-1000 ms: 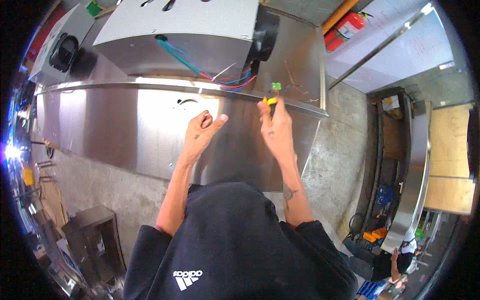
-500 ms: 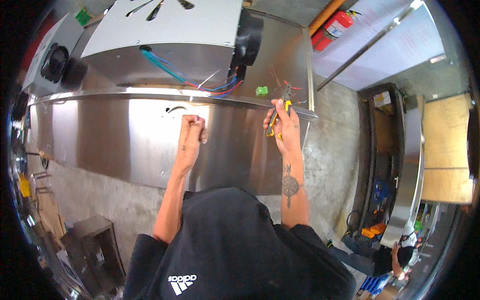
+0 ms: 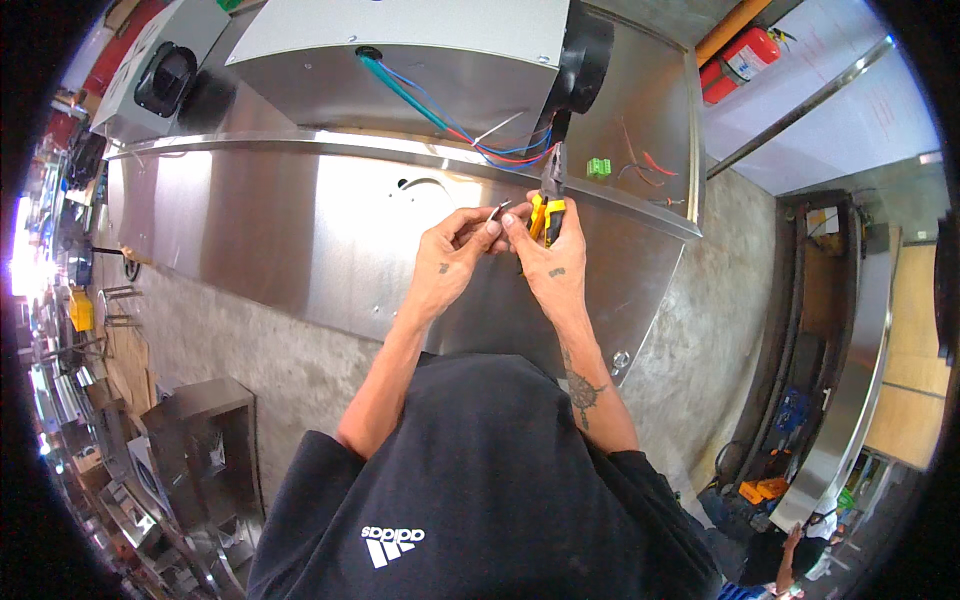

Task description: The person strips insulation from several colored wires using wire strippers and then inserts the exposed ends into a green terminal block. The person works at a stainless steel counter in a commercial kitchen environment.

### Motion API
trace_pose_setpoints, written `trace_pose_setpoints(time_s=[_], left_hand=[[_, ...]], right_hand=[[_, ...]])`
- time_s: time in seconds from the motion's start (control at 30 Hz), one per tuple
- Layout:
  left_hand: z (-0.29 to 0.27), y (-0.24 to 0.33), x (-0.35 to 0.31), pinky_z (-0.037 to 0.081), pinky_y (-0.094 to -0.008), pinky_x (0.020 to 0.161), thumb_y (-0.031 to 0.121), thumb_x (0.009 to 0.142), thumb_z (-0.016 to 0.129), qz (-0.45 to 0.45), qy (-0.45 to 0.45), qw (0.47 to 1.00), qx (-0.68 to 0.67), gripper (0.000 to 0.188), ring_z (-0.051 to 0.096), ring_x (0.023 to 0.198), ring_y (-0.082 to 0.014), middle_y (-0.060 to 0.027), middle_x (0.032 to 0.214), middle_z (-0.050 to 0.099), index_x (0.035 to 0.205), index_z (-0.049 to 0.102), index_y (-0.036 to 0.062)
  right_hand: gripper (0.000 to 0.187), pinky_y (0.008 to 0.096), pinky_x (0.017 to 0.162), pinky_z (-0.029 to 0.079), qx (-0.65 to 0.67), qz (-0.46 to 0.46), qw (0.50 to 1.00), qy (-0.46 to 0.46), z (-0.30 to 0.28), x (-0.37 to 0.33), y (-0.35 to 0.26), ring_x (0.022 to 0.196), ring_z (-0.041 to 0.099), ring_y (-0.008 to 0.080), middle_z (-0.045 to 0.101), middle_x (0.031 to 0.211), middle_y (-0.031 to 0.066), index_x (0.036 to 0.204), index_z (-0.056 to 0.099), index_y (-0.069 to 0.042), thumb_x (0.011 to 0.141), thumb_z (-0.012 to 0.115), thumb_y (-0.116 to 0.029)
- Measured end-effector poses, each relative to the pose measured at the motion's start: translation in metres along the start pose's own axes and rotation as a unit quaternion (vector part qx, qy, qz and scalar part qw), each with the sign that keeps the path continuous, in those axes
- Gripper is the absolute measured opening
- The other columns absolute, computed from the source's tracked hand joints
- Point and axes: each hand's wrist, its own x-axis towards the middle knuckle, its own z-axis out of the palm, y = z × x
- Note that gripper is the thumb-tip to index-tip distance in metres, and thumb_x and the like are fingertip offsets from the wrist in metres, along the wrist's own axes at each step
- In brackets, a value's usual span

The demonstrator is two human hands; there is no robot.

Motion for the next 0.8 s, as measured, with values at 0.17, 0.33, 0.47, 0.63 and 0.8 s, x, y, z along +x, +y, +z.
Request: trace_pose_setpoints(time_s=[0.17,0.33,0.47,0.63,0.8], left_hand=[[0.007,-0.007,0.000,0.059,-0.0292,0.091,0.018,0.107,0.077,0.036,0.017,0.999,-0.036,0.034,0.076,0.105,-0.0164,-0.0113,0.117,0.082,0.134,0.075,-0.0021],[0.006,-0.004,-0.005,0.059,-0.0295,0.091,0.016,0.105,0.078,0.017,0.027,0.999,0.042,0.034,0.077,0.105,-0.0165,-0.0118,0.114,0.083,0.134,0.077,-0.0019],[0.010,0.000,-0.006,0.061,-0.0285,0.088,0.008,0.105,0.076,0.026,0.039,0.998,0.044,0.031,0.076,0.103,-0.0148,-0.0119,0.111,0.082,0.134,0.077,-0.0034],[0.012,0.006,-0.013,0.061,-0.0284,0.087,0.008,0.105,0.076,0.017,0.046,0.997,0.057,0.030,0.076,0.100,-0.0143,-0.0115,0.109,0.082,0.133,0.078,-0.0027],[0.011,-0.010,-0.010,0.060,-0.0281,0.086,0.008,0.105,0.075,0.050,0.041,0.997,0.033,0.028,0.075,0.098,-0.0145,-0.0118,0.110,0.083,0.131,0.079,-0.0021]], right_hand=[[0.046,0.0285,0.085,0.060,-0.052,-0.013,0.998,0.028,0.009,-0.003,-0.010,0.095,0.070,0.0123,0.073,0.109,0.0076,0.134,0.058,0.004,0.101,0.083,-0.016],[0.048,0.0280,0.086,0.059,-0.066,-0.012,0.997,0.044,0.010,-0.005,-0.012,0.098,0.068,0.0121,0.071,0.108,0.0067,0.134,0.057,0.004,0.100,0.084,-0.016],[0.046,0.0278,0.086,0.058,-0.054,-0.020,0.997,0.048,0.009,-0.002,0.003,0.097,0.068,0.0116,0.071,0.107,0.0058,0.135,0.057,0.004,0.101,0.082,-0.013],[0.044,0.0279,0.086,0.059,-0.031,-0.022,0.998,0.043,0.009,-0.009,0.002,0.097,0.068,0.0111,0.071,0.106,0.0053,0.136,0.056,0.003,0.101,0.080,-0.009],[0.043,0.0272,0.087,0.058,-0.042,-0.004,0.997,0.057,0.009,-0.009,0.002,0.097,0.068,0.0108,0.070,0.105,0.0045,0.135,0.057,0.003,0.101,0.080,-0.008]])
